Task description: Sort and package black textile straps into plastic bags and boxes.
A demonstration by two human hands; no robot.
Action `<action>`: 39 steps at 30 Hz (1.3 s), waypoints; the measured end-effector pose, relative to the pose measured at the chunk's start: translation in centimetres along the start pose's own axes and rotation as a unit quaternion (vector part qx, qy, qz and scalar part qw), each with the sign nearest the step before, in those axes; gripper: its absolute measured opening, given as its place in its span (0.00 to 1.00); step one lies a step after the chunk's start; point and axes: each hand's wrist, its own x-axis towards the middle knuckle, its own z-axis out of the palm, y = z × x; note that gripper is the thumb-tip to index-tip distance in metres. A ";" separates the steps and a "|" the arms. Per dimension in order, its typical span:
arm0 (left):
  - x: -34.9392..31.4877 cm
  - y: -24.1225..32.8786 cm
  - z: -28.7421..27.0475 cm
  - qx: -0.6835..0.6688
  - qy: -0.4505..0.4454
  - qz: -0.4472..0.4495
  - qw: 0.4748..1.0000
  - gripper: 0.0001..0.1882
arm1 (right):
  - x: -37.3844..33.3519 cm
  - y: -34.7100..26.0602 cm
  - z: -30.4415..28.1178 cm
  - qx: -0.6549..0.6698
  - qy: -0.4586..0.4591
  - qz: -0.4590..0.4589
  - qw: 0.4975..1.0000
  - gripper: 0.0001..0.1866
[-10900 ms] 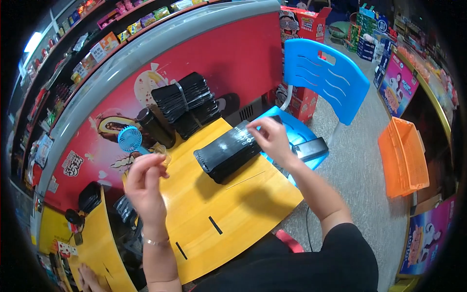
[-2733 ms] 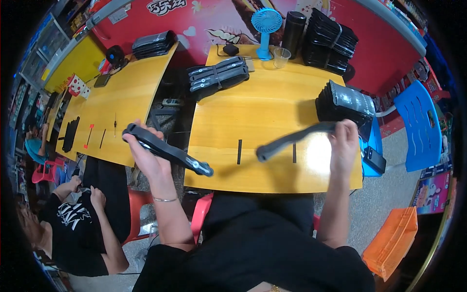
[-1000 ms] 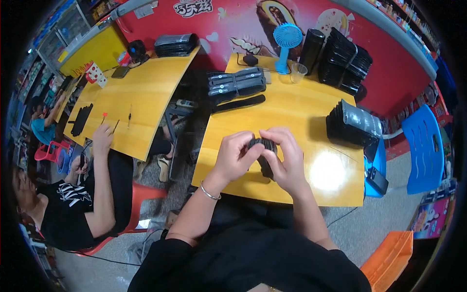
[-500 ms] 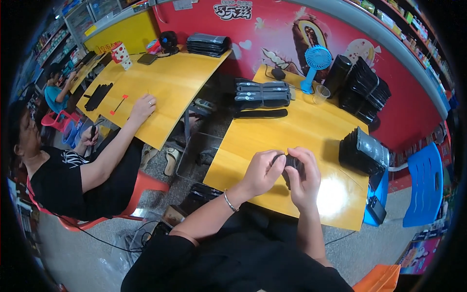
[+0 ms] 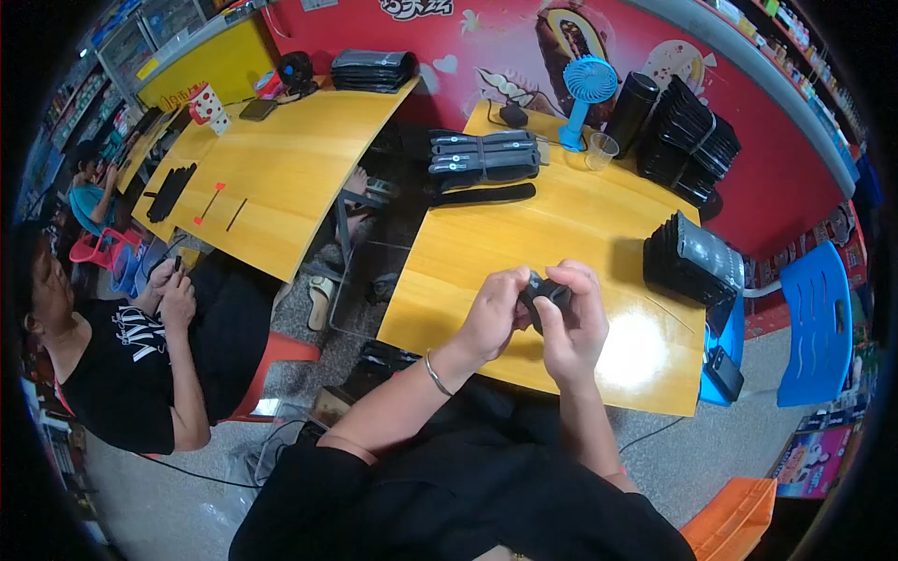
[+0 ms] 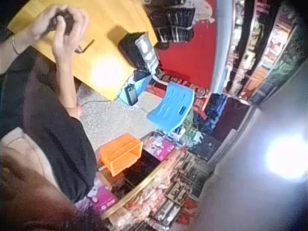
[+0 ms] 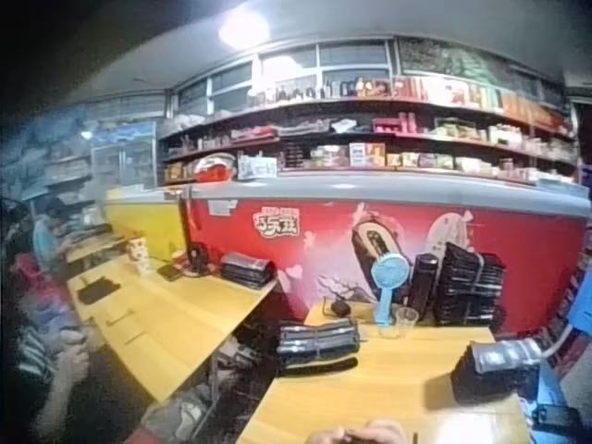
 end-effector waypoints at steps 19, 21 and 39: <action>2.2 1.5 -1.0 -0.071 0.147 0.001 0.987 0.20 | 1.1 -0.2 -5.5 0.425 0.214 0.069 0.877 0.24; 2.7 2.5 -3.9 -0.088 0.139 0.012 0.986 0.20 | 1.6 -0.1 -7.7 0.405 0.261 0.024 0.876 0.26; -0.7 -2.8 2.8 0.110 -0.078 0.005 0.991 0.12 | 0.8 -0.3 -3.0 0.314 0.201 0.161 0.914 0.24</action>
